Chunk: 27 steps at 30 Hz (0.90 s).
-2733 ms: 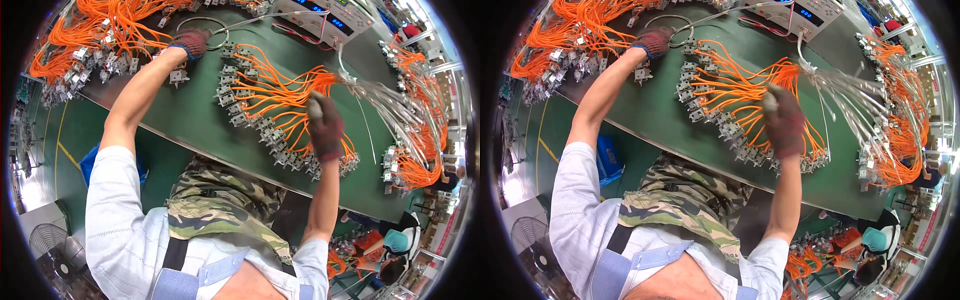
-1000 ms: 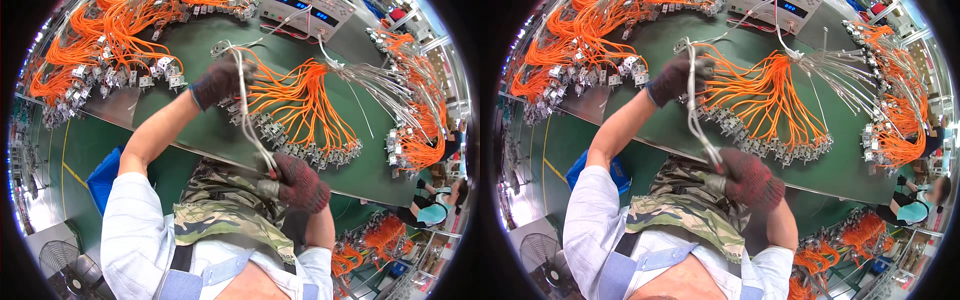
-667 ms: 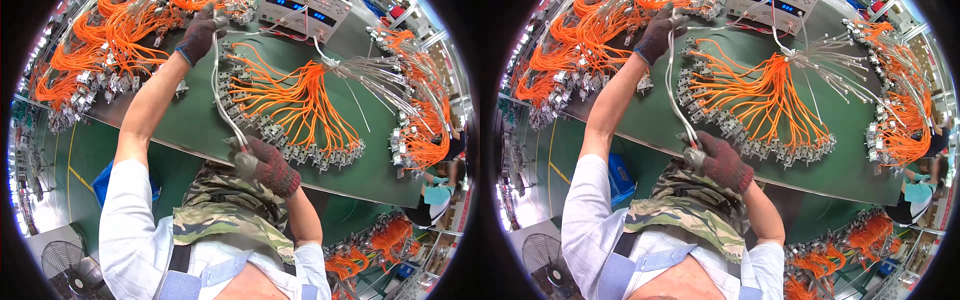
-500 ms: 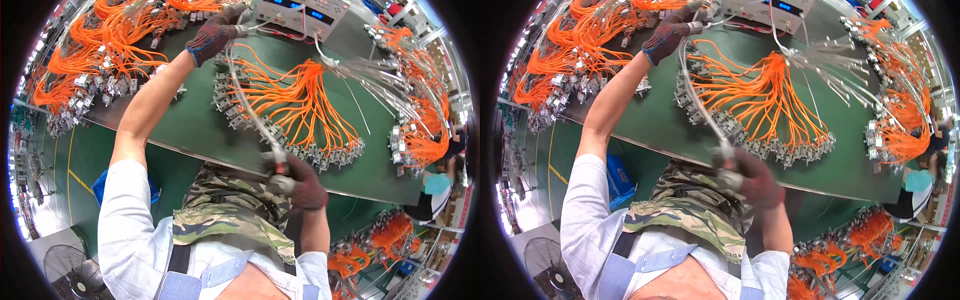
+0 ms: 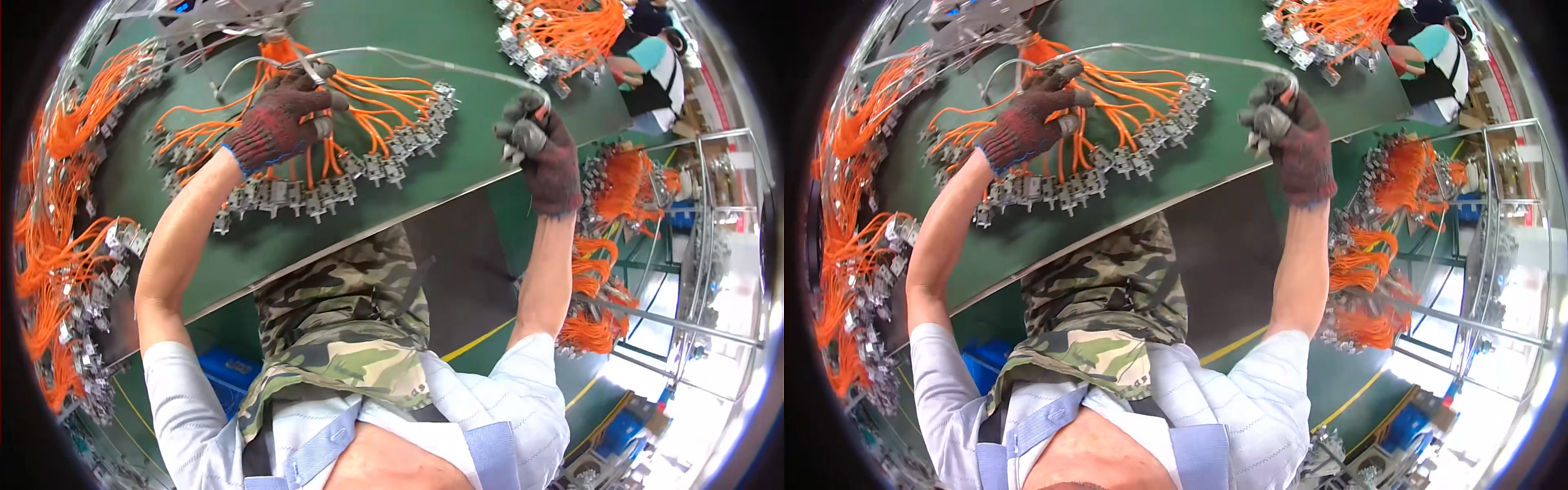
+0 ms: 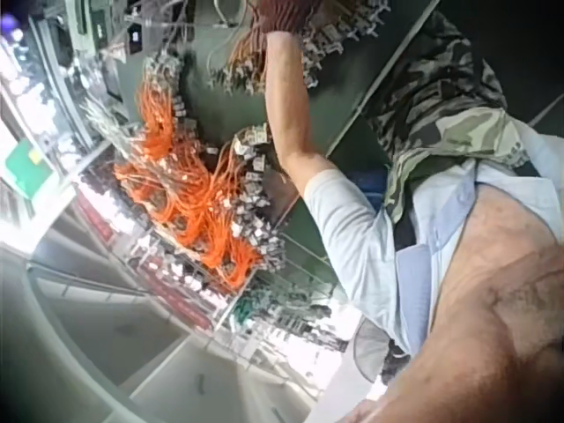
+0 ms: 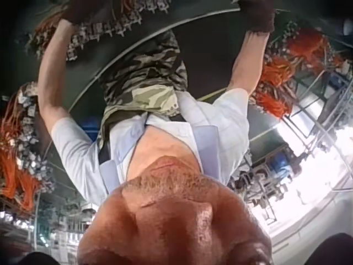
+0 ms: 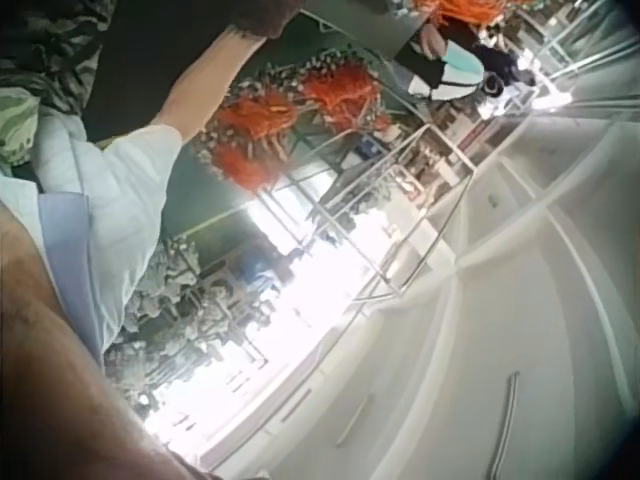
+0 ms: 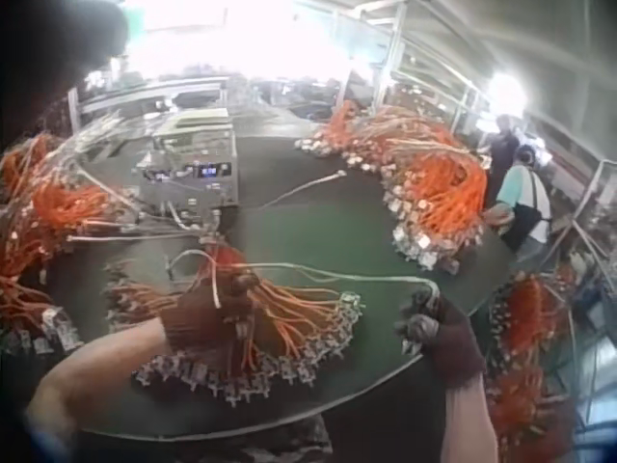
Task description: Manually sorting, bundling, and testing batches of orange electrical wire harness assemblies at a factory workstation.
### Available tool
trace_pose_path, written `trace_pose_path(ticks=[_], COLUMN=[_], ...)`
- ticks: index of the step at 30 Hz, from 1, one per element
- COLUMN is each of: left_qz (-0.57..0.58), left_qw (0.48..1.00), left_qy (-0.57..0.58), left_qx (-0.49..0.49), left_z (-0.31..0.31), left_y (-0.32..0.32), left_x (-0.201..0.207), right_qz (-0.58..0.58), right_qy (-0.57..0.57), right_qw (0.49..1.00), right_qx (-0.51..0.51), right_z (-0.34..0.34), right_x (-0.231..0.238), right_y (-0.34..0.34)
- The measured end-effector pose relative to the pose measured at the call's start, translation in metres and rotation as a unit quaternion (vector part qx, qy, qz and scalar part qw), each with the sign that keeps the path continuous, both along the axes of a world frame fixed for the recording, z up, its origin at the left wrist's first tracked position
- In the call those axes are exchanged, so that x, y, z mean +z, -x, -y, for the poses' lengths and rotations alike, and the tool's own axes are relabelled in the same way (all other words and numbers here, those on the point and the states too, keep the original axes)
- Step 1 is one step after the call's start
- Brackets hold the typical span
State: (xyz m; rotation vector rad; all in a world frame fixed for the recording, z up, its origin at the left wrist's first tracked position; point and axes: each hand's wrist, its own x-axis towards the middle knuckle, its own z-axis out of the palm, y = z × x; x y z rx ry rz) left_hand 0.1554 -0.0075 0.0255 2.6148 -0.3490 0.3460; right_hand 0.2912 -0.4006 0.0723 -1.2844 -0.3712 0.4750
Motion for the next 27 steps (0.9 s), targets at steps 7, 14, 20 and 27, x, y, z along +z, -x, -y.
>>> trace_pose_path(ticks=[7,14,20,27], left_qz=[-0.113,-0.078,-0.054,-0.028], left_qw=[0.993,0.994,0.996,0.996], left_qy=[-0.025,0.022,-0.028,-0.062], left_qx=[0.008,0.072,0.065,0.049], left_z=[0.078,0.092,0.090,0.090], left_y=[-0.079,-0.128,-0.128,-0.128], left_x=[0.000,-0.046,-0.063,-0.069], right_qz=[0.112,0.061,0.086,0.148], right_qy=[-0.076,-0.023,0.016,0.130], right_qw=[0.990,0.986,0.977,0.959], right_qx=[-0.037,-0.151,-0.195,-0.205], right_z=[-0.050,-0.097,-0.111,-0.114], right_x=[0.005,-0.087,-0.102,-0.103], right_y=[-0.089,-0.119,-0.120,-0.114])
